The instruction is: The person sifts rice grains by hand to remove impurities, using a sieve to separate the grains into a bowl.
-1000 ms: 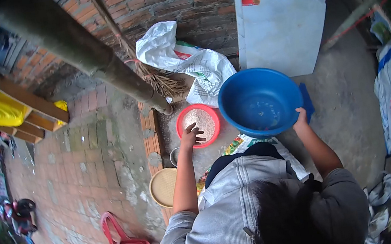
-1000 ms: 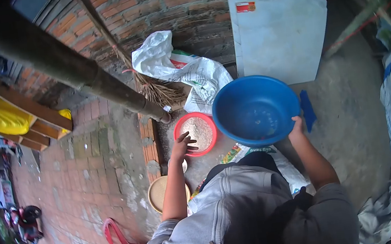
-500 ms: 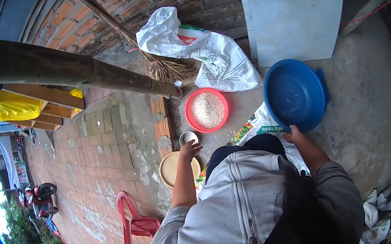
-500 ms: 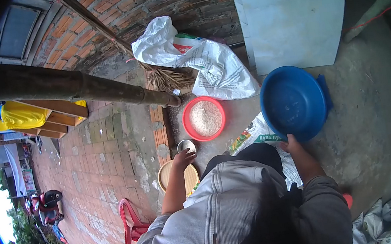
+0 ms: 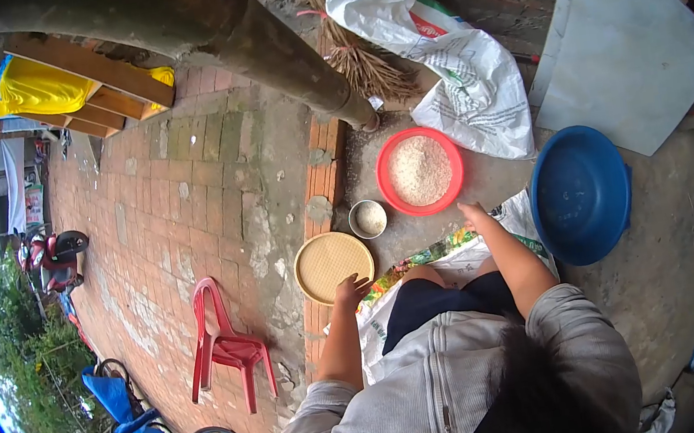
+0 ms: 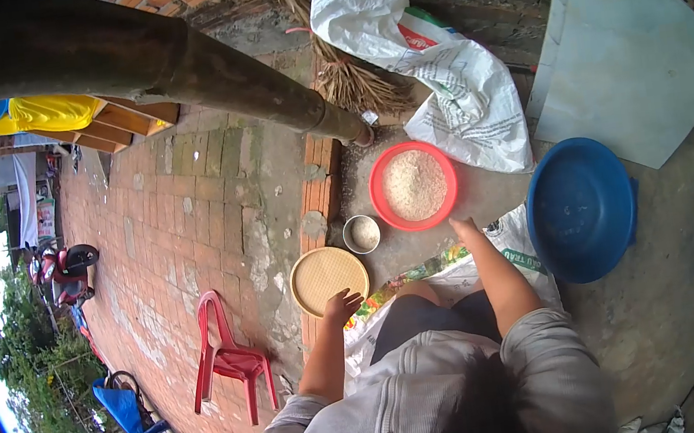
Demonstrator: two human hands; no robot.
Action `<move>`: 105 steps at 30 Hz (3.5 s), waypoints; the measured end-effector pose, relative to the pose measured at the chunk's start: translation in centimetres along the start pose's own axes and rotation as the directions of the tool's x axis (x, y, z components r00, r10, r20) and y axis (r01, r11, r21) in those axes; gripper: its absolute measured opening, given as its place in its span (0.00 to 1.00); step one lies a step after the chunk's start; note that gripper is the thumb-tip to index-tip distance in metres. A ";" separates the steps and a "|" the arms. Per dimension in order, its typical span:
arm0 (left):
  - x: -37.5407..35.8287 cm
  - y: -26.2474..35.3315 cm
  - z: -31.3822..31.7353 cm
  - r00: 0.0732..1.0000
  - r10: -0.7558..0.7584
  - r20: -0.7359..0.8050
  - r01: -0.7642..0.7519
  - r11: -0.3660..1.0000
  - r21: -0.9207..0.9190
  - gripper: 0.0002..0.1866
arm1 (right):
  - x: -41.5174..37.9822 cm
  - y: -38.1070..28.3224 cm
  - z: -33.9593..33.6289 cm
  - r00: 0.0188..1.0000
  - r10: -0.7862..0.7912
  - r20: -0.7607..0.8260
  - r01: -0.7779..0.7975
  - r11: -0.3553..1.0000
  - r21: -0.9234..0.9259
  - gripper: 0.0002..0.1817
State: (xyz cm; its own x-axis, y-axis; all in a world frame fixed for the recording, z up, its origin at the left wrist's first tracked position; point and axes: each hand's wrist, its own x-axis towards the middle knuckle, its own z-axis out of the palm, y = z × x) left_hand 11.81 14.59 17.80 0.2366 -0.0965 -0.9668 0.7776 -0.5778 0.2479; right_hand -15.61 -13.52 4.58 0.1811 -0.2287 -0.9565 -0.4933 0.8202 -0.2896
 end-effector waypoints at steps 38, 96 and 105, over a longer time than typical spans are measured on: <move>9.7 -5.2 -6.6 0.620 -0.022 -0.785 -0.250 0.942 -0.224 0.49 | -0.3 5.8 -4.1 0.914 -0.177 -0.364 0.362 0.760 0.539 0.23; 19.2 0.8 33.6 0.869 0.475 0.141 -0.465 0.880 -0.100 0.22 | -8.6 5.0 -12.3 0.352 -0.508 -0.786 0.562 0.787 -0.256 0.22; 21.0 -2.0 35.2 0.870 0.063 0.490 0.127 0.930 -0.346 0.21 | -10.2 4.2 -12.6 0.317 -0.546 -0.775 0.677 0.703 -0.219 0.20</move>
State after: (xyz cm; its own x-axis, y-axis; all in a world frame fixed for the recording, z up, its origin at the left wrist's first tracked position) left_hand -5.29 -14.85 -5.14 -0.0306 -0.5172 -0.8553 0.9545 -0.2691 0.1286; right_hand -30.27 -14.36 12.66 -0.3326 -0.9272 -0.1724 -0.4101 0.3068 -0.8589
